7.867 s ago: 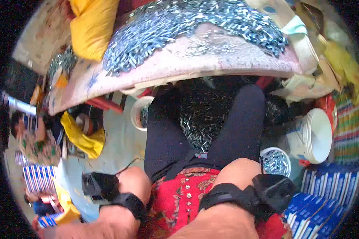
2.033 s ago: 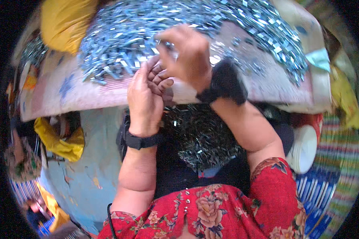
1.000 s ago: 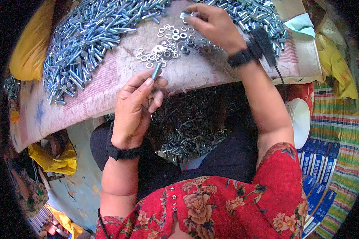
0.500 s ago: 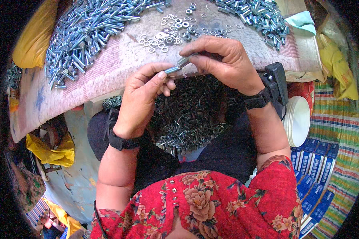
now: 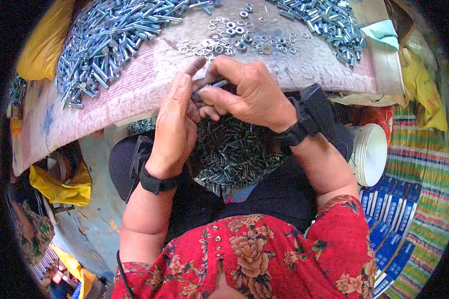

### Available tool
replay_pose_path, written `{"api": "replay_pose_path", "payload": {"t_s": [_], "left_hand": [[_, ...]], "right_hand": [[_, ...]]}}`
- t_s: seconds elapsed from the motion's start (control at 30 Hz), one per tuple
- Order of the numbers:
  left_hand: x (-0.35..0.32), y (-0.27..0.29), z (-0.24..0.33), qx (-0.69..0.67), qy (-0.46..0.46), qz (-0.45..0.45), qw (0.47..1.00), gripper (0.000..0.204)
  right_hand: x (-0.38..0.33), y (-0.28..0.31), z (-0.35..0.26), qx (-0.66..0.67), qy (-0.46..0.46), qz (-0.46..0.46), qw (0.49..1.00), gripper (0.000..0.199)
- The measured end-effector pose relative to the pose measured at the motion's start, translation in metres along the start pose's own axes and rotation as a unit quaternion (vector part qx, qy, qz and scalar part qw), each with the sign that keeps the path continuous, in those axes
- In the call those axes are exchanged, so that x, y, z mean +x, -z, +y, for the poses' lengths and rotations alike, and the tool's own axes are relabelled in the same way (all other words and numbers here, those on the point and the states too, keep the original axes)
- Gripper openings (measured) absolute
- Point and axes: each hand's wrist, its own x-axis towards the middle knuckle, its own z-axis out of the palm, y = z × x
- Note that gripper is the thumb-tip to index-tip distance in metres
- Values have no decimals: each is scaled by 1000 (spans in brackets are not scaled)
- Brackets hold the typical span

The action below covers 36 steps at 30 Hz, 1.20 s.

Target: Assembling metal washers onto bolts by hand.

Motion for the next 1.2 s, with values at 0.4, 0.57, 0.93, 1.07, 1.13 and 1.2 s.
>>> {"api": "replay_pose_path", "payload": {"t_s": [0.4, 0.57, 0.93, 1.07, 1.13, 1.2], "left_hand": [[3, 10, 11, -69, 20, 156, 985, 37], [4, 13, 11, -109, 17, 165, 980, 35], [3, 18, 11, -117, 23, 149, 982, 32], [3, 22, 12, -122, 31, 136, 983, 32], [3, 23, 11, -126, 38, 135, 982, 32], [3, 21, 12, -120, 29, 162, 979, 33]], "right_hand": [[67, 20, 54, -179, 47, -8, 983, 20], [81, 14, 72, -271, 147, -66, 949, 16], [99, 16, 64, -323, 125, -163, 924, 13], [94, 14, 61, -357, 142, -159, 909, 13], [91, 12, 64, -362, 129, -150, 911, 13], [87, 15, 65, -371, 117, -140, 911, 12]]}}
